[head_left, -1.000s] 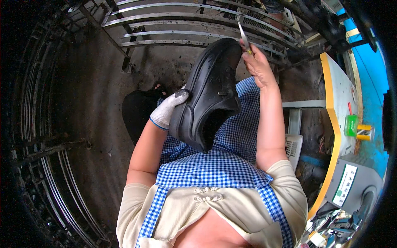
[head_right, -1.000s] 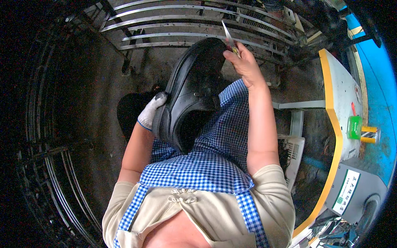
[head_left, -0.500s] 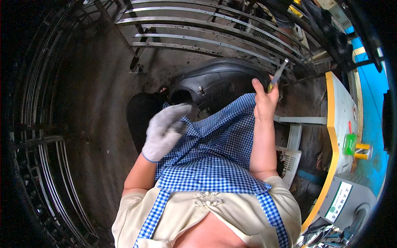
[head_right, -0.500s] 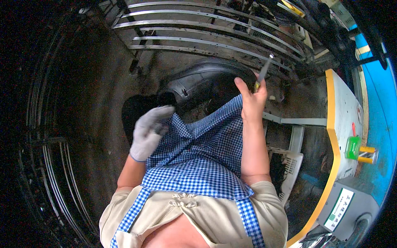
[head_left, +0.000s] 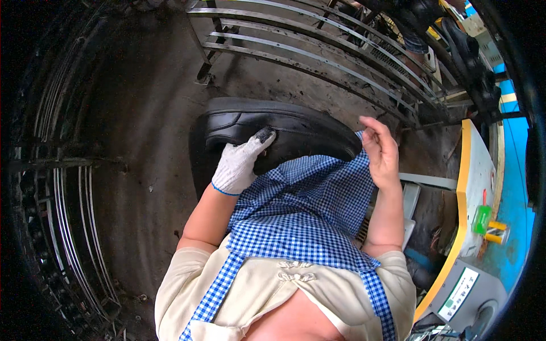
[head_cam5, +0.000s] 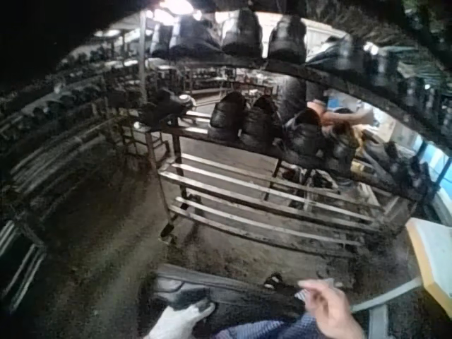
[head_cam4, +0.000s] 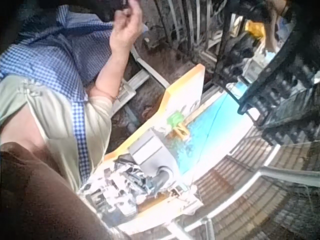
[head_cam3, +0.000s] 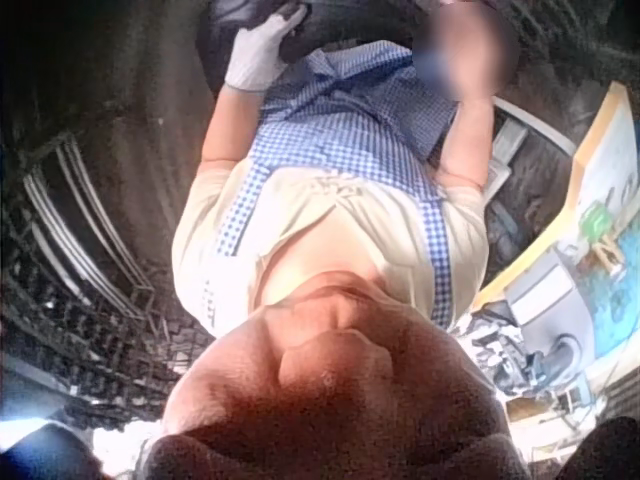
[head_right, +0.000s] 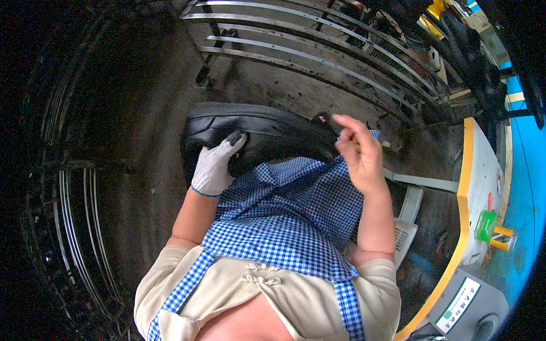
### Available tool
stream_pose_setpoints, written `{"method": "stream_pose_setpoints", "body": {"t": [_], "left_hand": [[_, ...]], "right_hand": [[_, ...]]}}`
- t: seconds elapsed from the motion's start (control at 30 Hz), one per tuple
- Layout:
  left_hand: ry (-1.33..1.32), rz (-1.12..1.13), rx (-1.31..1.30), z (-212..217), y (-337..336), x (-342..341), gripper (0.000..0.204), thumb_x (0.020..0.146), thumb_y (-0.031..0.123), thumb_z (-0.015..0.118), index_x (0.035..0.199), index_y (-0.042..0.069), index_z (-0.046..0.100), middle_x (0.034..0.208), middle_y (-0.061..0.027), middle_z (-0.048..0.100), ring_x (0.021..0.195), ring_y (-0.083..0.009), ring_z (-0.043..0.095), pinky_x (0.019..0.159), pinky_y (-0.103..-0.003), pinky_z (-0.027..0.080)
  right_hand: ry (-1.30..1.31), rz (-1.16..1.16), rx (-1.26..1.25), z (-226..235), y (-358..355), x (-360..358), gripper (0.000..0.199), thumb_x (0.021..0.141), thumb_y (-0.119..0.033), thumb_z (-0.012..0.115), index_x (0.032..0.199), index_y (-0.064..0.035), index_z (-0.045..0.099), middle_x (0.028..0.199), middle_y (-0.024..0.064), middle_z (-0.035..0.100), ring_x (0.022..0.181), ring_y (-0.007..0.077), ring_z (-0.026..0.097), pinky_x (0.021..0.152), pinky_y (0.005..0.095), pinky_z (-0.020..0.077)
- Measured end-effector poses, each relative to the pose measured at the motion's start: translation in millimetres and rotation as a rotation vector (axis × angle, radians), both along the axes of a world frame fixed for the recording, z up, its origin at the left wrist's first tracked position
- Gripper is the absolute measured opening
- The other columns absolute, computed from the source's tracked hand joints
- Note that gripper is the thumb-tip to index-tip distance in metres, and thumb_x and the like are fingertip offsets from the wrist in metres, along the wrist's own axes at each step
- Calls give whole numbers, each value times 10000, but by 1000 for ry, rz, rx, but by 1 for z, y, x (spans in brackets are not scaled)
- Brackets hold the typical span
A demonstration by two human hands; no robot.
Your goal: The person uses a small metal tool to scrape and clean the soles and edges of black shoes. They pick up shoes from a metal rack, perform the cleaning action, and place the shoes back on the rack. The process is repeated for multiple shoes throughout the video.
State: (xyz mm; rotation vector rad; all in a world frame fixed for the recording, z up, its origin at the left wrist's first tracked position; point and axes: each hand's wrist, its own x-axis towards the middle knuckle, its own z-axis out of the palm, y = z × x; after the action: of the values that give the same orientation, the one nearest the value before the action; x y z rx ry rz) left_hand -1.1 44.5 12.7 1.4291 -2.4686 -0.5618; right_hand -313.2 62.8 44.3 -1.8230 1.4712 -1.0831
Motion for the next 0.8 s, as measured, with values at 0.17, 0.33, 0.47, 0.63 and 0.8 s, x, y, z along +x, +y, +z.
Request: {"method": "stream_pose_setpoints", "body": {"t": [0.17, 0.33, 0.47, 0.63, 0.8], "left_hand": [[492, -11, 240, -3, 3, -7, 802, 562, 13, 737, 1315, 202, 535, 1328, -80, 552, 1190, -274, 548, 901, -394, 455], [314, -103, -69, 1, 7, -7, 793, 548, -16, 721, 1295, 198, 559, 1285, -83, 587, 1199, -265, 545, 955, -378, 440], [479, -88, 26, -3, 10, -9, 757, 575, -24, 689, 1290, 194, 566, 1276, -90, 593, 1182, -245, 560, 940, -375, 449], [835, 78, 459, 4, 11, -16, 717, 607, -42, 643, 1286, 177, 570, 1266, -103, 597, 1145, -244, 588, 922, -363, 469], [641, 79, 436, 11, 11, -17, 698, 621, -59, 614, 1282, 161, 573, 1237, -111, 612, 1129, -278, 594, 939, -361, 472]], "right_hand": [[580, 220, -247, 59, -4, 49, 455, 774, -84, 660, 1197, -251, 639, 744, 52, 506, 604, 212, 545, 514, 332, 461], [737, 283, -295, 64, -7, 54, 507, 742, -64, 648, 1203, -278, 638, 725, 42, 471, 614, 186, 554, 483, 319, 459], [792, 193, -319, 55, -2, 61, 512, 741, -68, 651, 1207, -280, 636, 724, 39, 471, 580, 176, 550, 460, 310, 450], [668, 251, -311, 45, -8, 56, 517, 732, -61, 652, 1204, -272, 640, 726, 39, 476, 523, 183, 542, 444, 317, 448], [667, 242, -302, 40, -9, 54, 495, 736, -53, 649, 1186, -259, 653, 729, 43, 483, 533, 188, 556, 448, 319, 456]]}}
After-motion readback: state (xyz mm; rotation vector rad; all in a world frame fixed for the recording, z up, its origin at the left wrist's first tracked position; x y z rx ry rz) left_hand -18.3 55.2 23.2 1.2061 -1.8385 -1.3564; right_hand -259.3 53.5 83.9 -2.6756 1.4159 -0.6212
